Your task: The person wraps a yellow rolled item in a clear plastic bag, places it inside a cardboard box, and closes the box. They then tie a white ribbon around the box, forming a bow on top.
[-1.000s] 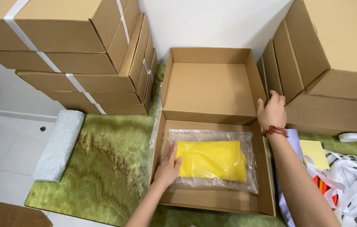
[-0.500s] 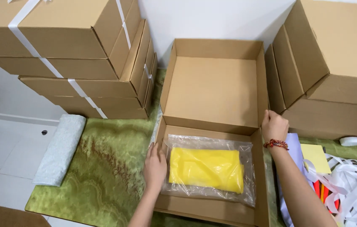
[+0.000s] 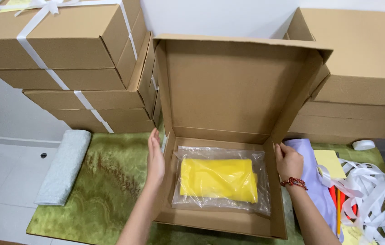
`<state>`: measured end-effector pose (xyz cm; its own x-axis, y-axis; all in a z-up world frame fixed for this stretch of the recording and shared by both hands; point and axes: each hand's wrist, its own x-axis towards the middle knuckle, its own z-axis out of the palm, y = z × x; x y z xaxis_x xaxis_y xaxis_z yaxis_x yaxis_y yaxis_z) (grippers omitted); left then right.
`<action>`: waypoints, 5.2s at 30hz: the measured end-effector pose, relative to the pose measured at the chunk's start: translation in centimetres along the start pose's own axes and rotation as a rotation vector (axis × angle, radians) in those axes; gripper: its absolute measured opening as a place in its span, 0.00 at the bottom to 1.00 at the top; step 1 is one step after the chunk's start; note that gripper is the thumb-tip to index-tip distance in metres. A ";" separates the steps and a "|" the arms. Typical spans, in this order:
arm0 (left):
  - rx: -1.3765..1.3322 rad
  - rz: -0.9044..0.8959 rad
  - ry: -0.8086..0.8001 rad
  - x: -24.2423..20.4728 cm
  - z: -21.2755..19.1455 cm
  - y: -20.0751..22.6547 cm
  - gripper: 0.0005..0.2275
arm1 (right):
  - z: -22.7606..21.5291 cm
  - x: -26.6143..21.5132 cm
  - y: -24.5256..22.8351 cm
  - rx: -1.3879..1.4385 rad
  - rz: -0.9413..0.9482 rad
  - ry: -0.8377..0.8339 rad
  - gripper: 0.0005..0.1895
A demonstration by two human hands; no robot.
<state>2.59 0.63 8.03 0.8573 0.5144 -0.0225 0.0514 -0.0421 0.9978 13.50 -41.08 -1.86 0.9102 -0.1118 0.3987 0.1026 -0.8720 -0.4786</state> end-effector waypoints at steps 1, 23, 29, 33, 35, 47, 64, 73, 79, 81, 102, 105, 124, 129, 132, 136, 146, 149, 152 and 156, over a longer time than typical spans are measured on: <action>0.001 0.005 -0.002 -0.1 0.0 1.8 0.30 | 0.2 0.0 0.8 0.002 0.002 0.004 0.13; -0.192 0.727 0.061 -3.1 -1.5 11.3 0.43 | -17.8 -0.3 -12.7 1.018 -0.356 0.214 0.19; -0.274 0.738 0.093 -4.1 -0.9 8.9 0.39 | -15.7 -2.8 -12.5 0.924 -0.383 0.316 0.12; -0.282 0.671 0.167 -4.2 -0.9 6.8 0.38 | -14.9 -5.0 -12.1 0.880 -0.342 0.286 0.12; -0.290 0.648 0.161 -4.3 -1.1 5.4 0.38 | -14.4 -5.6 -11.7 0.862 -0.351 0.278 0.11; -0.015 0.196 0.115 -5.3 -0.9 -5.1 0.28 | -7.5 -9.8 -5.1 0.796 -0.026 0.066 0.18; -0.221 -0.244 -0.238 -5.6 -2.2 -8.0 0.46 | -4.8 -9.5 -2.8 1.048 0.557 -0.280 0.34; -0.276 -0.015 -0.120 -3.0 0.1 7.0 0.39 | -13.1 -1.1 -11.6 1.145 0.262 -0.109 0.39; -0.198 0.006 -0.139 1.1 0.8 14.1 0.40 | -15.0 5.4 -13.6 1.150 0.237 -0.050 0.36; -0.153 -0.029 -0.144 2.9 0.7 15.2 0.41 | -14.9 7.0 -13.5 1.108 0.240 -0.046 0.36; 0.110 0.087 -0.127 7.7 -0.2 13.3 0.41 | -14.9 13.8 -10.6 0.727 0.221 -0.087 0.36; 0.061 0.112 -0.190 6.4 -0.3 14.6 0.33 | -17.2 12.7 -14.5 0.616 0.217 -0.096 0.27; 0.040 -0.158 -0.106 3.5 -2.0 6.1 0.26 | -8.6 -1.1 -5.6 0.810 0.431 0.037 0.27; 0.452 -0.289 -0.299 1.9 -1.3 1.8 0.34 | -8.9 -6.7 -6.1 0.960 0.835 -0.068 0.50; 0.578 -0.273 -0.379 0.4 -0.7 -0.7 0.33 | -7.2 -9.9 -3.1 0.834 0.705 -0.239 0.40; 0.754 -0.190 -0.417 0.4 -0.4 -4.1 0.34 | -6.2 -10.5 0.3 0.731 0.729 -0.281 0.35; 0.767 0.055 -0.418 -3.5 5.5 -0.2 0.27 | -3.0 -5.0 11.1 0.288 0.758 0.027 0.19; 0.690 0.053 -0.470 -4.9 7.1 1.6 0.24 | -3.0 -3.8 9.2 0.268 0.689 0.035 0.16; 0.666 0.079 -0.520 -5.9 7.7 1.8 0.23 | -5.6 -3.3 5.4 0.300 0.658 0.218 0.14; 0.672 0.104 -0.573 -6.1 7.7 1.1 0.21 | -4.5 -3.7 10.9 0.213 0.790 0.172 0.14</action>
<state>1.31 -9.13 8.77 0.9898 -0.0199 -0.1410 0.0943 -0.6510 0.7532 9.42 -52.32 -5.06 0.6735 -0.7391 -0.0107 -0.4510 -0.3993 -0.7982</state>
